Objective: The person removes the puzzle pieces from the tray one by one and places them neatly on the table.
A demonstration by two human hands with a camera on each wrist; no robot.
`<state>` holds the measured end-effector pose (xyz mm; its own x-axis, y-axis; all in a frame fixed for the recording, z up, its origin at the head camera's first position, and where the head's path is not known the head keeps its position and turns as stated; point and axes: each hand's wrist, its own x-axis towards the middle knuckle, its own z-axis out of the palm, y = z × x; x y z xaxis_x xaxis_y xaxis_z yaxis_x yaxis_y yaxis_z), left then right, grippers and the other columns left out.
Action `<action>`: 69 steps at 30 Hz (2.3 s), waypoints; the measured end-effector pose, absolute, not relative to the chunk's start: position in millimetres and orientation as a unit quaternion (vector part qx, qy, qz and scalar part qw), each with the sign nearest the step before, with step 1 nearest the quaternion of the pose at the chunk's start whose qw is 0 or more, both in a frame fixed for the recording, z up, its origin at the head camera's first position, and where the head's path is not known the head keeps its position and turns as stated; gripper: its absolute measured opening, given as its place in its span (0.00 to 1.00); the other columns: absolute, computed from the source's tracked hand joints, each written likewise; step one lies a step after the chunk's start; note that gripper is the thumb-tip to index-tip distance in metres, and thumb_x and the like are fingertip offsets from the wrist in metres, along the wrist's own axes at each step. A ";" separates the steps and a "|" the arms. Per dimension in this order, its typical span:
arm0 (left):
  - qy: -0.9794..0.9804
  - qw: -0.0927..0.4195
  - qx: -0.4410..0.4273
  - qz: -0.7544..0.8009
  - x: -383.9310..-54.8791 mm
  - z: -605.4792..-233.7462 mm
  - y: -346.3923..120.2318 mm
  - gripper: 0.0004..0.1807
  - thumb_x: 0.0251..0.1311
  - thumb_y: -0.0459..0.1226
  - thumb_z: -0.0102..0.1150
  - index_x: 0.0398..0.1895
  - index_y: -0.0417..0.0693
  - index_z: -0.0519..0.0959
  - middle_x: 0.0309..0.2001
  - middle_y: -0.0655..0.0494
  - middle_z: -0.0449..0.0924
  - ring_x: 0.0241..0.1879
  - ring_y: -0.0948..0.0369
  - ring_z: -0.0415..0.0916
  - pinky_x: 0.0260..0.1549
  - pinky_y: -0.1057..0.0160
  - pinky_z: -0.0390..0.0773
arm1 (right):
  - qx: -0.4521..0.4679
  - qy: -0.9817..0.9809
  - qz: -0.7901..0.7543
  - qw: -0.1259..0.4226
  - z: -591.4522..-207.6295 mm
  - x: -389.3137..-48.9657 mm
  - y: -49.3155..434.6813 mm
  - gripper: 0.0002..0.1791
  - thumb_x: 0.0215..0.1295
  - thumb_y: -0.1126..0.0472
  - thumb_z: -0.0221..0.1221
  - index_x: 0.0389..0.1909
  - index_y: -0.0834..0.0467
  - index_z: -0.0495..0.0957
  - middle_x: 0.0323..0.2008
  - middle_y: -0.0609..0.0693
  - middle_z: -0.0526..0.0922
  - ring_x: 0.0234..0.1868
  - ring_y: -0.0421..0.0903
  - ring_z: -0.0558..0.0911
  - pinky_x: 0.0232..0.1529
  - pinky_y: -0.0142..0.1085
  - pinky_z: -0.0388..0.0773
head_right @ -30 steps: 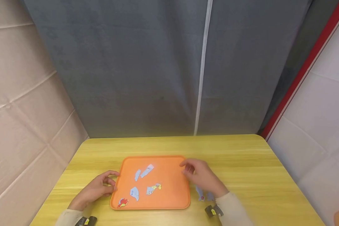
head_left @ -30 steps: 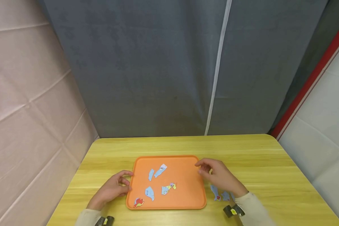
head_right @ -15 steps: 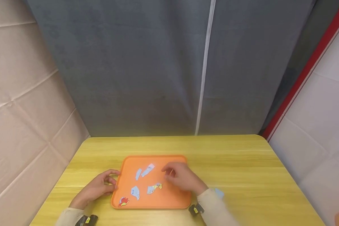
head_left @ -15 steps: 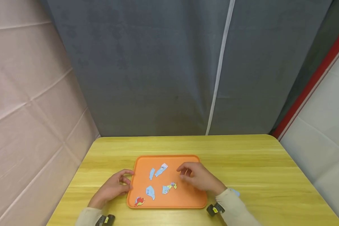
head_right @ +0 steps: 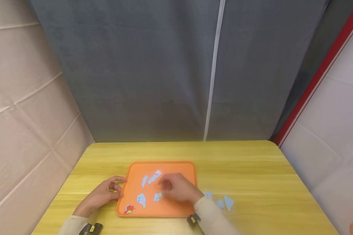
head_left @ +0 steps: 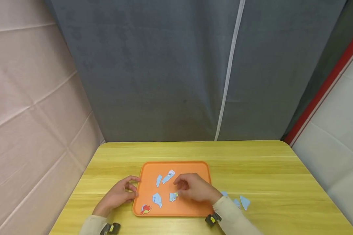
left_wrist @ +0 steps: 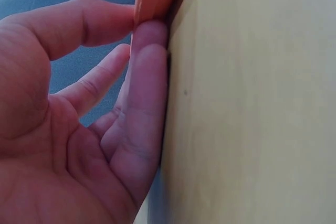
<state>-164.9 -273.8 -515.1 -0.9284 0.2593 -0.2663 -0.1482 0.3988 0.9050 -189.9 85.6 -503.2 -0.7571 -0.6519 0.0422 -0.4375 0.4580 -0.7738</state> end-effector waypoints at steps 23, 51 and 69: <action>0.814 0.189 0.033 0.548 -163.1 -515.4 -275.1 0.32 0.63 0.28 0.67 0.71 0.40 0.71 0.39 0.47 0.78 0.28 0.60 0.73 0.25 0.67 0.76 | -0.346 0.868 -0.339 0.109 -509.9 -183.2 73.9 0.16 0.59 0.68 0.74 0.47 0.53 0.85 0.38 0.40 0.84 0.39 0.34 0.78 0.45 0.29 0.78; 0.817 0.184 0.025 0.546 -161.7 -517.2 -273.7 0.32 0.61 0.28 0.68 0.70 0.40 0.72 0.39 0.47 0.77 0.27 0.60 0.72 0.24 0.67 0.75 | -0.346 0.876 -0.323 0.098 -504.2 -177.5 77.3 0.08 0.66 0.65 0.69 0.39 0.48 0.84 0.37 0.38 0.83 0.38 0.32 0.77 0.45 0.30 0.78; 0.811 0.188 0.027 0.554 -164.1 -516.3 -275.1 0.32 0.62 0.27 0.67 0.70 0.39 0.71 0.39 0.48 0.76 0.27 0.60 0.72 0.24 0.67 0.74 | -0.302 0.841 -0.429 0.134 -489.4 -172.5 92.6 0.05 0.70 0.63 0.68 0.41 0.50 0.81 0.26 0.46 0.89 0.22 0.33 0.79 0.25 0.28 0.74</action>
